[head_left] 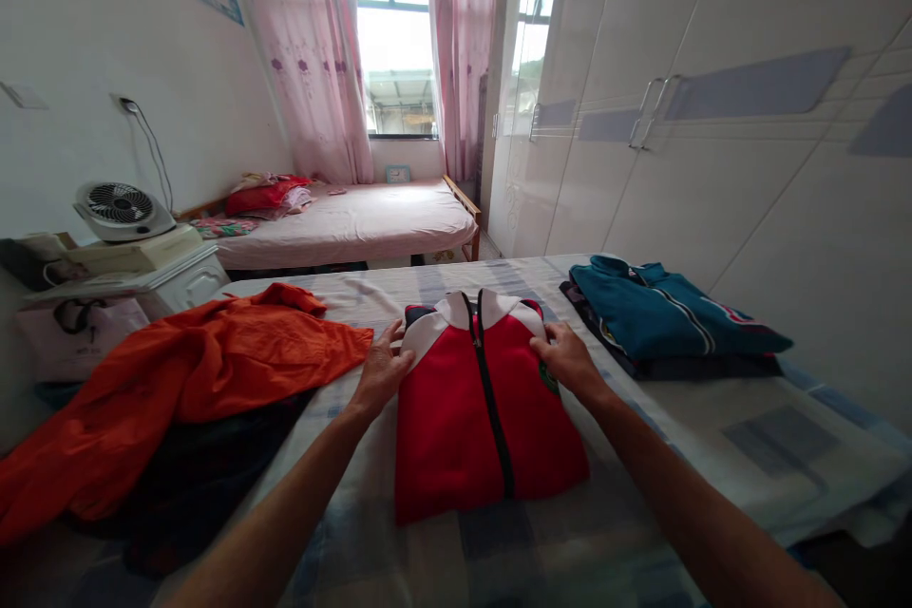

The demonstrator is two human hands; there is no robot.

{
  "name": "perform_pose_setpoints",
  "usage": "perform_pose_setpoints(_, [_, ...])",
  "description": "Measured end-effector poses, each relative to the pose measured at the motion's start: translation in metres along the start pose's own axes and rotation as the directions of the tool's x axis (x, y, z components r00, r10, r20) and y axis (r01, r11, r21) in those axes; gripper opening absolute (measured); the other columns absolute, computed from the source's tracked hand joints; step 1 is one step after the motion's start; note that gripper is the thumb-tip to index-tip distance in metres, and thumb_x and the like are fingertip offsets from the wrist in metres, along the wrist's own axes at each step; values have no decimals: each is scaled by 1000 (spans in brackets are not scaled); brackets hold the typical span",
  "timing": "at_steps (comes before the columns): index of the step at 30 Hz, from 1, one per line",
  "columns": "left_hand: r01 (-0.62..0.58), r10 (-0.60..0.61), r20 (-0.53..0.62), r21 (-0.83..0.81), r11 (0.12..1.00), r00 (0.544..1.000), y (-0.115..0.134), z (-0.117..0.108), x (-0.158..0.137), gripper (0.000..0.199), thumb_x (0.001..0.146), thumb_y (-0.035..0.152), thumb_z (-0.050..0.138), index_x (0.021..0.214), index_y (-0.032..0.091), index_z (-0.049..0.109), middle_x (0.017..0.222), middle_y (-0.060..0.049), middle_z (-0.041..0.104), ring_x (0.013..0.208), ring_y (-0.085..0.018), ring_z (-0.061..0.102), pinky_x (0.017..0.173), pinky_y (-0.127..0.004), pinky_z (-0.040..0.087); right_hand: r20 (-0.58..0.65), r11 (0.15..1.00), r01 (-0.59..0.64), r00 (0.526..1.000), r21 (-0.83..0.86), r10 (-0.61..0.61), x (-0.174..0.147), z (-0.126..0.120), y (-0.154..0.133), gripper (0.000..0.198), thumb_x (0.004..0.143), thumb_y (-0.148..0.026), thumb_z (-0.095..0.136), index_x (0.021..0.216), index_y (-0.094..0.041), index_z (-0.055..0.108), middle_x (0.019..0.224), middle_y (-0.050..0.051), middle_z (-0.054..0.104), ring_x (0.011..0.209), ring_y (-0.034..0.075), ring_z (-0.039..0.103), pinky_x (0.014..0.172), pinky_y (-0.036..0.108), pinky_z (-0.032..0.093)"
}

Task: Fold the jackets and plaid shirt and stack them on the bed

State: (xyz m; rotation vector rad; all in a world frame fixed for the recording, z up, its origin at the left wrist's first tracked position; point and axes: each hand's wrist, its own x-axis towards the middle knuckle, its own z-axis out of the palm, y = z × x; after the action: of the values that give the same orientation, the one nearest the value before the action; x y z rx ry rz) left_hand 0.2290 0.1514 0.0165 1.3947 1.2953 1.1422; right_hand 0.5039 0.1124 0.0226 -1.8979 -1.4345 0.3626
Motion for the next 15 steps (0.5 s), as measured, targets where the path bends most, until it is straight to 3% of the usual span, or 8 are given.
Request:
perform_pose_setpoints(3, [-41,48,-57,120,992,997,-1,1,-10,61,69,14,64,128,11,50,137,-19,47,127,-31,43,106,-45,33,134,975,-185,977,127,168,0,1,17,30,71,-35,57,92,-14,61,88,8,66,83,21,62,72,30,47])
perform_pose_setpoints(5, [-185,199,-21,279,942,980,2,5,-26,57,74,20,63,129,13,50,147,-16,35,139,-29,24,114,-45,17,136,942,-238,968,237,211,3,6,22,47,73,-44,56,110,-14,56,97,10,66,87,20,64,70,29,49])
perform_pose_setpoints(6, [-296,296,61,376,878,953,5,8,-36,53,78,24,61,130,16,51,149,-13,32,140,-28,20,115,-44,14,136,927,-247,967,282,216,6,9,22,54,73,-46,58,116,-14,52,102,10,65,90,20,64,71,29,50])
perform_pose_setpoints(8, [-528,429,308,515,675,849,12,15,-57,46,85,33,54,130,22,51,151,-8,31,141,-25,19,115,-44,17,144,912,-219,973,347,179,10,14,19,56,70,-40,61,118,-15,50,105,9,65,93,20,63,74,29,50])
perform_pose_setpoints(10, [-688,436,534,521,505,724,16,23,-74,46,88,39,49,133,27,49,152,-5,28,142,-26,17,114,-46,20,142,893,-159,984,422,108,13,18,17,51,68,-29,60,116,-16,51,103,6,66,91,19,63,77,28,50])
perform_pose_setpoints(13, [-808,353,742,427,405,570,17,32,-87,49,89,46,46,136,33,44,152,-4,28,141,-29,18,112,-53,19,116,917,-109,991,385,69,14,19,17,51,67,-22,58,117,-17,51,102,6,66,92,19,63,82,31,49])
perform_pose_setpoints(15, [-830,292,804,391,397,518,16,36,-89,46,90,47,44,135,36,45,151,-4,31,140,-31,21,111,-56,19,38,968,-68,997,244,60,12,16,18,55,62,-19,59,117,-16,51,109,9,63,103,23,58,92,36,45])
